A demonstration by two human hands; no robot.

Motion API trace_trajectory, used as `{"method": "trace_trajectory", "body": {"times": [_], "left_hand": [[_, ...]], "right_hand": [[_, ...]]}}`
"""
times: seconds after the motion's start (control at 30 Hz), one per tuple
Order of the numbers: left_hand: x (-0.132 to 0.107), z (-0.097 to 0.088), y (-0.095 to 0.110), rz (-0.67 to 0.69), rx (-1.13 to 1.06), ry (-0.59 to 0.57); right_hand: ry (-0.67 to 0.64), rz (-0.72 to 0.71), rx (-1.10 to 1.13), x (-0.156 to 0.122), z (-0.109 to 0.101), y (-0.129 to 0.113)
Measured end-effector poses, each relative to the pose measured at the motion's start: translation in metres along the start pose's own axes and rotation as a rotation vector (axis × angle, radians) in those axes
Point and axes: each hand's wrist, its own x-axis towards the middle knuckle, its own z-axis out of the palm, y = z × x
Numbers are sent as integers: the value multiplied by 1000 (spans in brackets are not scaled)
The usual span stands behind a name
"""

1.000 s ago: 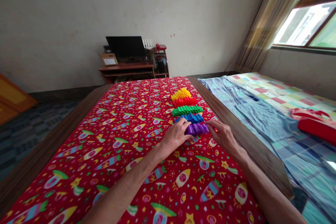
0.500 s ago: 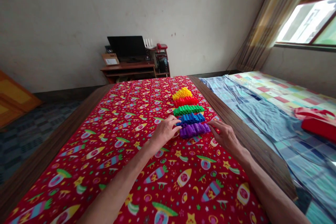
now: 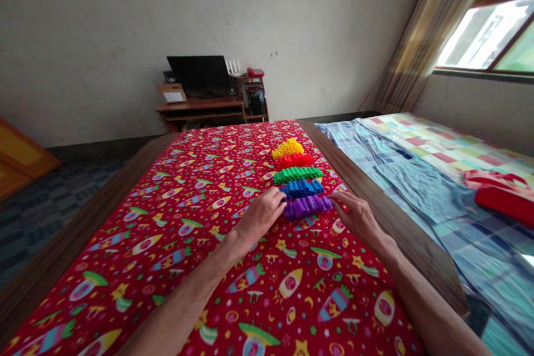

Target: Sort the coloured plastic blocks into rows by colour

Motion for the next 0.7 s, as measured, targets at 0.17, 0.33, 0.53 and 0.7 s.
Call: {"method": "trace_trajectory", "body": {"times": [0.17, 0.33, 0.53, 0.7], "left_hand": [[-20, -1, 7, 138, 54, 35], [-25, 8, 8, 182, 80, 42], [-25, 7, 8, 151, 14, 78], [-26, -3, 8, 102, 10, 112]], "right_hand": [[-2, 7, 3, 0, 0, -1], [-8, 23, 7, -1, 1, 2], [24, 20, -1, -1, 1, 3], [43, 34, 86, 3, -8, -12]]}}
